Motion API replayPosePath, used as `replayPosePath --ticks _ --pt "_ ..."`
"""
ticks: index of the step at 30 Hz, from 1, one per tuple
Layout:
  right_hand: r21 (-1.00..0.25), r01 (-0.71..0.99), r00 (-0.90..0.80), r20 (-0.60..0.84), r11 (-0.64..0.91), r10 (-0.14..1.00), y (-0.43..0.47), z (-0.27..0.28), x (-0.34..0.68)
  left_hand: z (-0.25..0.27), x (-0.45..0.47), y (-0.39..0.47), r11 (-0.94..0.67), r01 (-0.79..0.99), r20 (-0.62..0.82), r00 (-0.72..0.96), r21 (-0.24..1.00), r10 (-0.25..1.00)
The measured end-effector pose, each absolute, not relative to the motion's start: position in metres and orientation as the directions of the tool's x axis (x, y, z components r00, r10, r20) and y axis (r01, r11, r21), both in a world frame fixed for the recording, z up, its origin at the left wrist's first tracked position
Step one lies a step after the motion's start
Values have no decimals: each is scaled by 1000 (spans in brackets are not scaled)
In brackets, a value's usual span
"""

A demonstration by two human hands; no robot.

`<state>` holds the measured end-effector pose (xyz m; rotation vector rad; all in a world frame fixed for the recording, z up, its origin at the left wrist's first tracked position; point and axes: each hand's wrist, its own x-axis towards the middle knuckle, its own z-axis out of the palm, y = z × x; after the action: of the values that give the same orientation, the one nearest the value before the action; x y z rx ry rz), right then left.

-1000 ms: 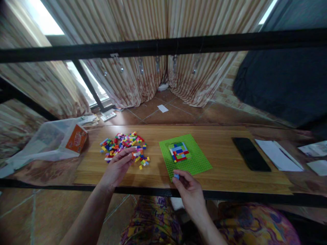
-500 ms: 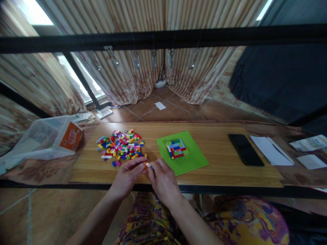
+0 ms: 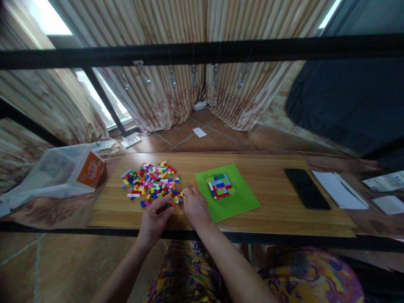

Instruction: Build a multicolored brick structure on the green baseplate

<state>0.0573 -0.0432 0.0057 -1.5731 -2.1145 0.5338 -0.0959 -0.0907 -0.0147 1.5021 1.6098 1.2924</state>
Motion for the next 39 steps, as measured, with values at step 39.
replayPosePath --ticks 39 --pt "-852 524 -10 14 17 1000 -55 2 73 -7 -108 -98 -177 606 287 -88 775 954"
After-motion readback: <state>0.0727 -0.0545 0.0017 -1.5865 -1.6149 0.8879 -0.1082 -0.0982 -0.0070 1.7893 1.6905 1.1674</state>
